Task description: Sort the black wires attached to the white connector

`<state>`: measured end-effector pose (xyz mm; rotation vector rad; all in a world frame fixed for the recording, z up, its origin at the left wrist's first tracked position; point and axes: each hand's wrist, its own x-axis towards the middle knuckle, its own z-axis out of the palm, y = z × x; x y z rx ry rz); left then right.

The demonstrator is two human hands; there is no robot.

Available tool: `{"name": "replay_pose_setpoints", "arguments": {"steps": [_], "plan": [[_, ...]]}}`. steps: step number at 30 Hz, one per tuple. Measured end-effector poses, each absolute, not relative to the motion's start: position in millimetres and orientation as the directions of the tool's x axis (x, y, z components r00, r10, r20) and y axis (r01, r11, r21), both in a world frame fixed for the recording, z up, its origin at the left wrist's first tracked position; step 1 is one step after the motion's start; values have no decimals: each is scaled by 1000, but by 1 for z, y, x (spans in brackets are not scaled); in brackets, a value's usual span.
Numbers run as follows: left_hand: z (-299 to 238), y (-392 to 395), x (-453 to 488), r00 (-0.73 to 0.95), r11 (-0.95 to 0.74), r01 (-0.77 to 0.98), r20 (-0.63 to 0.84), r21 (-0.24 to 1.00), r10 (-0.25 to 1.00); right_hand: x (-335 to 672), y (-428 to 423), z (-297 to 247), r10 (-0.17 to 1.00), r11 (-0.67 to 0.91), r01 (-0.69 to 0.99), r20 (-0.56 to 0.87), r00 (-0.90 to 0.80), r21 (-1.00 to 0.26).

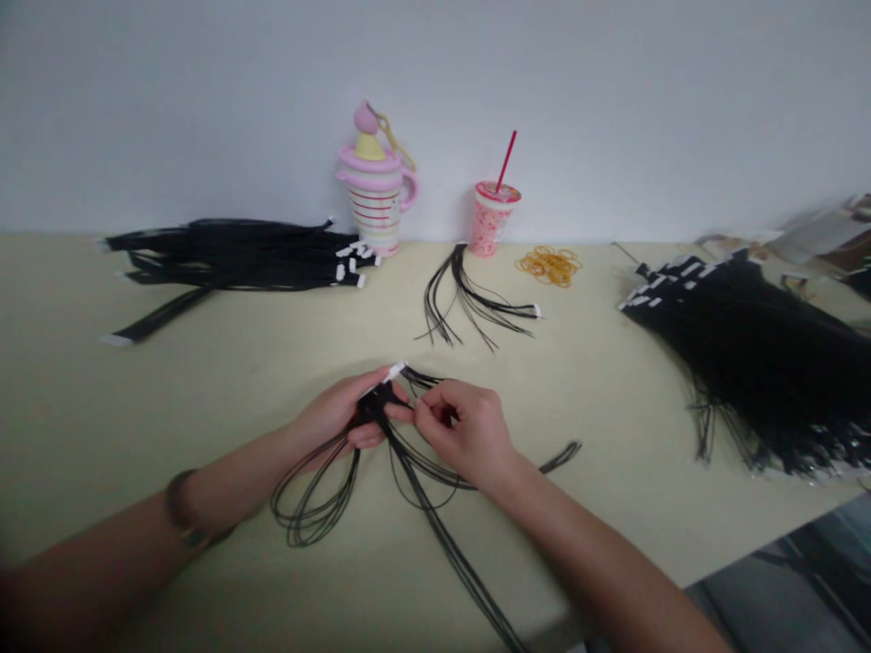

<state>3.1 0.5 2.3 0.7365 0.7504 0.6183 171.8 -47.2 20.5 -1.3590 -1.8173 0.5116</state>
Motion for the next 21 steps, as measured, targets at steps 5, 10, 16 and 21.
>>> {"name": "replay_pose_setpoints", "arguments": {"steps": [5,10,16,21], "plan": [[2,1,2,587,622,-264,-389,738,710,173,-47,21,901,397,592,419,-109,-701],[2,2,1,604,636,-277,-384,720,699,173,-47,19,918,374,569,380,-114,-732],[1,3,1,601,640,-276,-391,717,697,175,-46,17,943,319,556,313,-109,-768],[-2,5,0,615,640,-276,-380,717,691,176,-44,16,946,315,554,300,-120,-771]]}}
